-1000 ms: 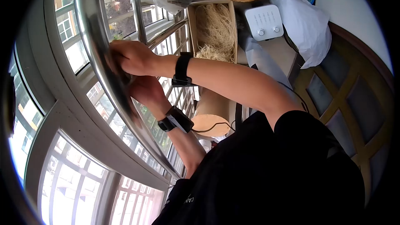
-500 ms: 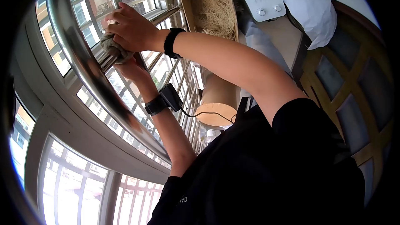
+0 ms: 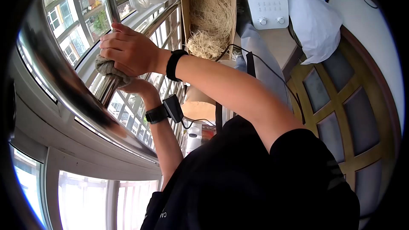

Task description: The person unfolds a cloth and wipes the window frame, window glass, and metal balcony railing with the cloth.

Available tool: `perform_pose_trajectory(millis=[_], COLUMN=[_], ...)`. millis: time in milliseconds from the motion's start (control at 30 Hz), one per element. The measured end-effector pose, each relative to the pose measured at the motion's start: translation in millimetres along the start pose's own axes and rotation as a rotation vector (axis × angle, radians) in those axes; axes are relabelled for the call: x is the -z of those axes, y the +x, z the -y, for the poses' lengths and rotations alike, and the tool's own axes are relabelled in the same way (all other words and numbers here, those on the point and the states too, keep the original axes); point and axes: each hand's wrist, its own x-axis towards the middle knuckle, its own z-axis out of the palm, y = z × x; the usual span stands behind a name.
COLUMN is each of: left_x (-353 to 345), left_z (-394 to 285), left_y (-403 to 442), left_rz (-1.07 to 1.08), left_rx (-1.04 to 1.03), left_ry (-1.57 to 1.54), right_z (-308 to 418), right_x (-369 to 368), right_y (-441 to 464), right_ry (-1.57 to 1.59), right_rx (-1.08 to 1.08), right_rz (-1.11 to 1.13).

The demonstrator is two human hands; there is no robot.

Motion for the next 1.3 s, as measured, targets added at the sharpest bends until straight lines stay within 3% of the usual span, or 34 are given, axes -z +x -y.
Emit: perform_pose_trajectory(millis=[200, 467, 700, 833, 900, 1033, 1133, 1233, 1300], left_x=[10.6, 19.3, 23.9, 10.7, 7.1, 28.3, 32.9, 52.5, 79.8], left_z=[12.1, -14.2, -28.8, -12.3, -18.5, -9.7, -0.9, -7.9, -3.1], left_y=[3.2, -19.6, -32.6, -19.0, -15.4, -30.4, -44.3, -65.9, -90.3], left_rz=[0.036, 0.058, 0.107, 0.06, 0.107, 0.013, 0.003, 0.013, -0.018], left_rx=[0.009, -0.041, -0.17, -0.135, -0.338, -0.444, -0.47, -0.402, -0.286], left_ry=[-0.154, -0.097, -0.086, -0.35, -0.028, 0.289, 0.296, 0.2, 0.259], right_z=[14.2, 59.8, 56.3, 31.1, 28.1, 22.1, 46.7, 40.0, 59.8], right_x=[7.8, 3.7, 9.2, 3.6, 9.1, 26.7, 48.8, 55.9, 69.4], right_y=[8.3, 6.4, -3.3, -21.6, -25.7, -30.8, -32.3, -71.9, -104.1], right_ry=[0.055, 0.316, 0.326, 0.2, 0.062, 0.002, 0.109, 0.023, 0.104], right_rx=[-0.092, -0.197, -0.102, -0.046, -0.013, 0.028, -0.349, -0.417, -0.641], right_rz=[0.06, -0.03, -0.04, 0.054, 0.047, 0.013, 0.082, 0.041, 0.066])
